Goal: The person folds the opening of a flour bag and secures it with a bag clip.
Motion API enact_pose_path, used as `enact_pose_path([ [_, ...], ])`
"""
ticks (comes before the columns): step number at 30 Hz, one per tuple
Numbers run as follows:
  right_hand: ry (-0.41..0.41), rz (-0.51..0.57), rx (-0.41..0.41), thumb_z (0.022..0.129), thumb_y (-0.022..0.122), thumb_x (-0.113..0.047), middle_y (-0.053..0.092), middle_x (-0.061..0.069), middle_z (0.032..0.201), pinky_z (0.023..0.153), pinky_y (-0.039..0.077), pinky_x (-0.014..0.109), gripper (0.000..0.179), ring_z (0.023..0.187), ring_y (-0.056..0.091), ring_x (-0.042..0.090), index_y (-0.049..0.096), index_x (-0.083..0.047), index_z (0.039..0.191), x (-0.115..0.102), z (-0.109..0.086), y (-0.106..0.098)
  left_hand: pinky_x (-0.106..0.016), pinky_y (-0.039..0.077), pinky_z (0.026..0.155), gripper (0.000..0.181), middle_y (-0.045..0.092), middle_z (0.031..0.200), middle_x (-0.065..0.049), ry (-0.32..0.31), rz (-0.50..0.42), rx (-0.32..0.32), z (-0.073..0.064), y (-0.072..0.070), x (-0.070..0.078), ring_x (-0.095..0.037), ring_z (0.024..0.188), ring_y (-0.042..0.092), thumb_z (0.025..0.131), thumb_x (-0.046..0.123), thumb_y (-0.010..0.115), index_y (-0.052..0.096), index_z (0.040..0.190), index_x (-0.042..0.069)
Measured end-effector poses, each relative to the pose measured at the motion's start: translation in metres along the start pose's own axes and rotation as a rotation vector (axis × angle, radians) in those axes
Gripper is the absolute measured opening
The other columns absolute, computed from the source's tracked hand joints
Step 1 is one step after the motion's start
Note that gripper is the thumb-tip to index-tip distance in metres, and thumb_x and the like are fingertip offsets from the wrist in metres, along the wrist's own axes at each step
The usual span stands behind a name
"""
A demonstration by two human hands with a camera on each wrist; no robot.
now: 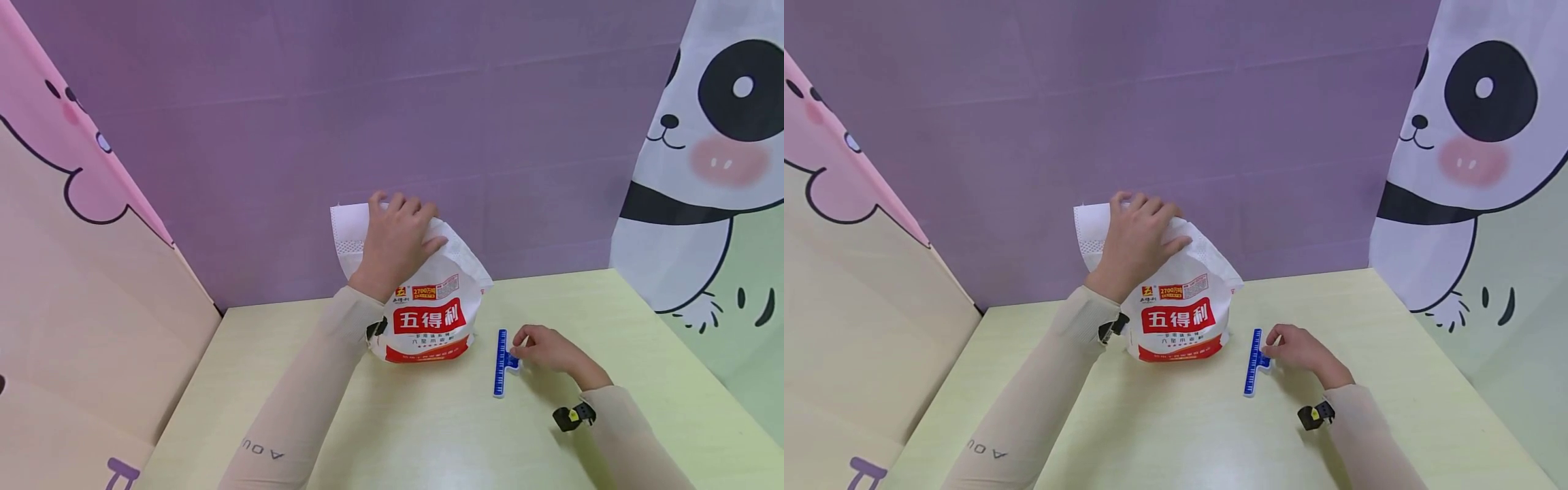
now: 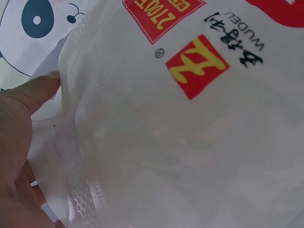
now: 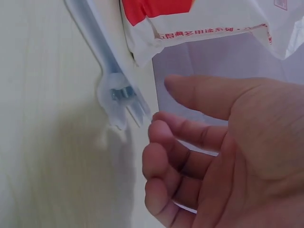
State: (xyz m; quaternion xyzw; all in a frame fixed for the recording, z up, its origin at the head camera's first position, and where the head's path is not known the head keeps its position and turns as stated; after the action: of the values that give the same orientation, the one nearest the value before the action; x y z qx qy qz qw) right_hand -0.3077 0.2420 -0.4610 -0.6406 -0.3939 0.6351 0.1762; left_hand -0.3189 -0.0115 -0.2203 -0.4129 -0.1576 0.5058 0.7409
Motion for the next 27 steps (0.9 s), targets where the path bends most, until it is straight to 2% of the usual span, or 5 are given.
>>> enact_pose_path([
  [6,0.008,-0.024,-0.033,0.095,0.069,-0.017,0.058,0.004,0.082,0.063,0.043,0.032,0.017,0.071,0.052,0.018,0.062,-0.003,0.1,-0.001,0.001,0.008,-0.054,0.032,0.114,0.05,0.071,0.122,-0.001,-0.001,0.01,-0.006,0.0,0.002,-0.001,-0.023,0.117,0.061,0.09,0.059,0.068,0.067,0.124,0.023],
  [17,0.022,-0.061,-0.007,0.093,0.07,-0.011,0.059,0.004,0.082,0.065,0.043,0.031,0.013,0.073,0.052,0.018,0.065,-0.001,0.098,-0.001,0.001,0.013,-0.057,0.027,0.115,0.045,0.071,0.115,-0.002,-0.008,-0.01,0.011,0.0,0.001,0.002,-0.024,0.115,0.059,0.089,0.052,0.073,0.066,0.122,0.021],
  [27,0.074,-0.056,0.006,0.096,0.069,-0.012,0.06,0.006,0.088,0.069,0.045,0.031,0.017,0.08,0.053,0.02,0.063,0.002,0.104,0.001,0.001,0.013,-0.058,0.026,0.114,0.043,0.071,0.113,-0.002,-0.018,-0.015,0.034,0.0,0.002,0.003,-0.025,0.114,0.058,0.09,0.048,0.074,0.066,0.121,0.02],
])
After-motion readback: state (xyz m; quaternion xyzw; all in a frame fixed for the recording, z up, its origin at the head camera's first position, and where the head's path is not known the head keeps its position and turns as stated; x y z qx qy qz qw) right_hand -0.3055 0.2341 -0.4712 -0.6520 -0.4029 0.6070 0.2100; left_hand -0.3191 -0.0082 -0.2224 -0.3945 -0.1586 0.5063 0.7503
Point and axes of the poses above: each hand's wrist, its own z-axis towards the middle knuckle, its own y-axis out of the palm, x = y × z, the point moved 6 cm from there along z, towards the middle knuckle
